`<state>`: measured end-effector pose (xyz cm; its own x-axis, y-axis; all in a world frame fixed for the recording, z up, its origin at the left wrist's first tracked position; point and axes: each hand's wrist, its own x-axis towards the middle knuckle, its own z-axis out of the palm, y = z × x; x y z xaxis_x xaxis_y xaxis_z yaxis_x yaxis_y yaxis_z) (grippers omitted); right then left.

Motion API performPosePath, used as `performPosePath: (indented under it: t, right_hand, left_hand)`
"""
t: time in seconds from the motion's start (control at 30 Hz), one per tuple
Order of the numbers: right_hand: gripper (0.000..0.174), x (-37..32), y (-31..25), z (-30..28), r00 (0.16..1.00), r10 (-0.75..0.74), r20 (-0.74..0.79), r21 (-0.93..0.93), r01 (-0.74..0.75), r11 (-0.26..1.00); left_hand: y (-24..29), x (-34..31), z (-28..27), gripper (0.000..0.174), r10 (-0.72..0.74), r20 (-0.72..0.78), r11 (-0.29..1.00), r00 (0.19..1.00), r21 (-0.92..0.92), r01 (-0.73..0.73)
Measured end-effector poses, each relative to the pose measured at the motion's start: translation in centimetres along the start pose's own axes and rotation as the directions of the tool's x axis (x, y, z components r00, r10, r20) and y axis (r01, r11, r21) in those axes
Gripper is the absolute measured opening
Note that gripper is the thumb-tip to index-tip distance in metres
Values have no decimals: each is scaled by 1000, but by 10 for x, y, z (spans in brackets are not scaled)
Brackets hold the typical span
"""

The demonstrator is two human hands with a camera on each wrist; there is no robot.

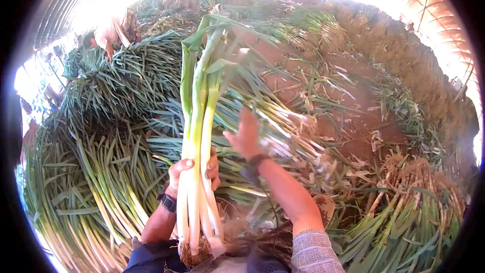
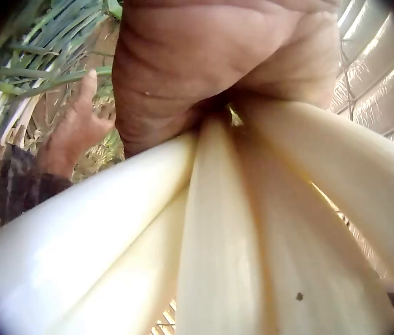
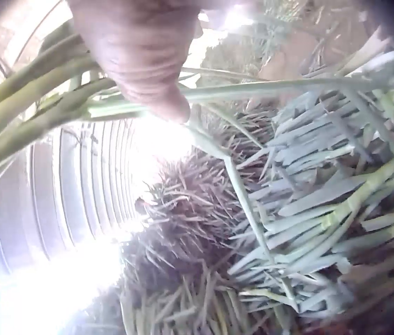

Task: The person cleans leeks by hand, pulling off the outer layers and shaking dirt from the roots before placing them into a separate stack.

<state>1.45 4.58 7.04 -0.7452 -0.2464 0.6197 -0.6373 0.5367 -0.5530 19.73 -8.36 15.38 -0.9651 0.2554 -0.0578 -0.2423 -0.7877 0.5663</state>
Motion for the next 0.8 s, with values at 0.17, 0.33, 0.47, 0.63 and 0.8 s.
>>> performPosePath:
  t: [0.17, 0.33, 0.47, 0.63, 0.8]
  right_hand:
    - [78, 46, -1, 7, 985, -38, 169, 368, -27, 930]
    - [39, 14, 6, -4, 697, -280, 660, 443, -61, 894]
    - [65, -42, 116, -93, 321, 224, 920, -337, 362, 869]
    - [88, -68, 222, -211, 410, 563, 718, -528, -208, 824]
    - [59, -102, 273, -201, 516, 511, 688, -448, -253, 858]
  left_hand:
    - [-4, -12, 11, 65, -30, -25, 1000, 999, 1, 30]
    - [6, -11, 38, 55, -42, 128, 999, 991, 39, 38]
    - [45, -20, 32, 58, 206, 115, 884, 972, 404, -236]
    - [142, -95, 29, 79, 468, -87, 388, 880, 914, -116]
    - [243, -217, -63, 51, 874, -122, 11, 471, 973, 232]
